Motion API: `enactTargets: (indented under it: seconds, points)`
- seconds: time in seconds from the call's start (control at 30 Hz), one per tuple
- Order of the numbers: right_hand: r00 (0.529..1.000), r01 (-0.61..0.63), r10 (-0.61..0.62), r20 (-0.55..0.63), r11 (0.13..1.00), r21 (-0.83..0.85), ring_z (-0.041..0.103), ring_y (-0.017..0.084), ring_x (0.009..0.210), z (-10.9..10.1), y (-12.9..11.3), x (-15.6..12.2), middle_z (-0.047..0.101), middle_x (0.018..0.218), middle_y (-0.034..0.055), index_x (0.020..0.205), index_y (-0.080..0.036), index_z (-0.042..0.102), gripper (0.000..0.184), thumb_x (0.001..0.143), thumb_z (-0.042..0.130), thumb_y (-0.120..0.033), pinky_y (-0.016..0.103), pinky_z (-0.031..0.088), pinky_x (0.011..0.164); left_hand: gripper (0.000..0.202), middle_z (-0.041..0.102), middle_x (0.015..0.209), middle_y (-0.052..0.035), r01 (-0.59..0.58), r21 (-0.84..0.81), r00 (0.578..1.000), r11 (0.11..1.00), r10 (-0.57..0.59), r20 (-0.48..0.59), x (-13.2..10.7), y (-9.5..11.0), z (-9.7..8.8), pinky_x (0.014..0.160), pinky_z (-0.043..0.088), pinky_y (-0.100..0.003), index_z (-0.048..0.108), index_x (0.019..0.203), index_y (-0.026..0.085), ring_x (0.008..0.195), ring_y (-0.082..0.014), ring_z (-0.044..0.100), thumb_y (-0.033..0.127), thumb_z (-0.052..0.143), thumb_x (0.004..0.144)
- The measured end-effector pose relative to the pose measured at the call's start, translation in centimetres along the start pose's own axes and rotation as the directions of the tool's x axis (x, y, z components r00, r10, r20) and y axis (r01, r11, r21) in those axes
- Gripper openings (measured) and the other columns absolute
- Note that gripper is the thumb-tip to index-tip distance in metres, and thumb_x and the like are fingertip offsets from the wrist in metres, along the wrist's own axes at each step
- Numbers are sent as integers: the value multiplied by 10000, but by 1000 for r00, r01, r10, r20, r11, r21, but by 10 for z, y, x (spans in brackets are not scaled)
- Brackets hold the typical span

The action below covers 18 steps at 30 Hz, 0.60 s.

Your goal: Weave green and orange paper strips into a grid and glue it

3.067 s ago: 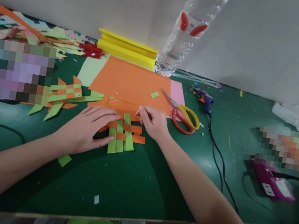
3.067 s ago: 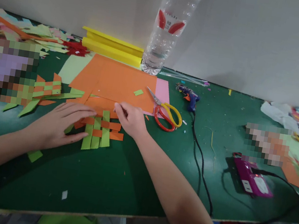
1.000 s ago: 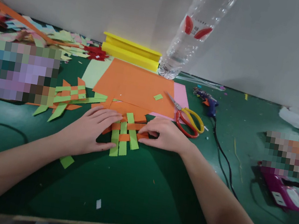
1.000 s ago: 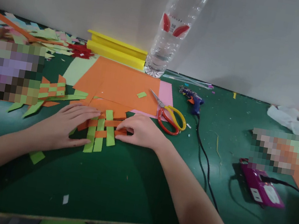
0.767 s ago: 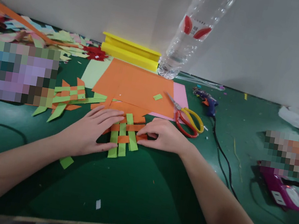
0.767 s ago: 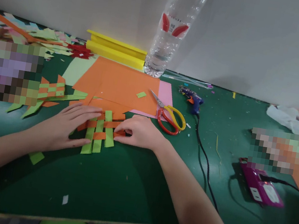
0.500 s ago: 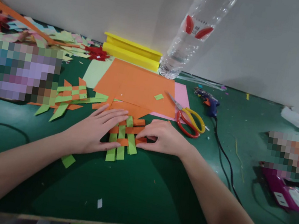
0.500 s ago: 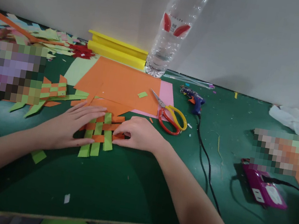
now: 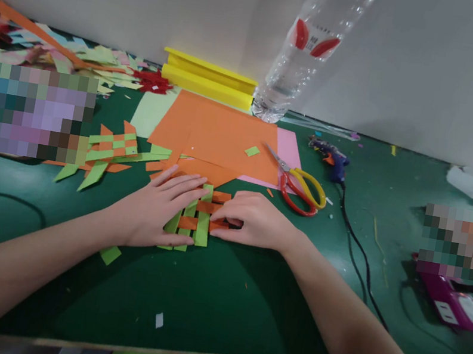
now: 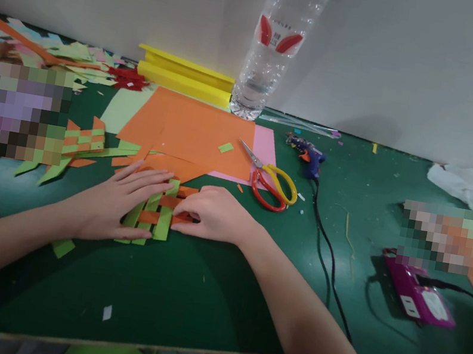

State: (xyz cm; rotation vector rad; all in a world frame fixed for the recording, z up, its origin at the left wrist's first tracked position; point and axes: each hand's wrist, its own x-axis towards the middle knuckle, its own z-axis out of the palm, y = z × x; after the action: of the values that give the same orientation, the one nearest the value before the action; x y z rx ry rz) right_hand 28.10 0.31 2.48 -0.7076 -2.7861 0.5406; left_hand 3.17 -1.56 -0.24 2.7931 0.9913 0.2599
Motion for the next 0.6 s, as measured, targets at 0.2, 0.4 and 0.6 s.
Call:
enactTargets:
  seconds: [0.2,0.4,0.6]
  points:
    - [1000,7,-7,2,1000,-24,517,104,601,0,0,-1,701,702,-37,877,-209,714,182,901,614,-360,279,342,652,777,408,1540,-84,-14,-2,1000,1000,14,-12,-1,-1,1,1227,80,-511,317,1496,239,1442,-286,320,695,455,881]
    - [1000,12,-13,-16,999,-49,525,96,591,-1,1,-3,694,691,-44,864,-197,701,165,900,622,-337,273,346,664,744,428,1522,-108,-23,14,1000,1000,23,1,-2,0,0,1225,66,-511,385,1453,205,1419,-292,352,697,417,896]
    - [1000,13,-15,-19,998,-68,557,105,609,0,2,-4,720,728,-27,874,-201,701,206,922,587,-365,282,356,679,727,463,1487,-117,-29,37,1000,999,29,6,-2,-1,0,1224,60,-502,406,1432,189,1405,-293,365,689,409,904]
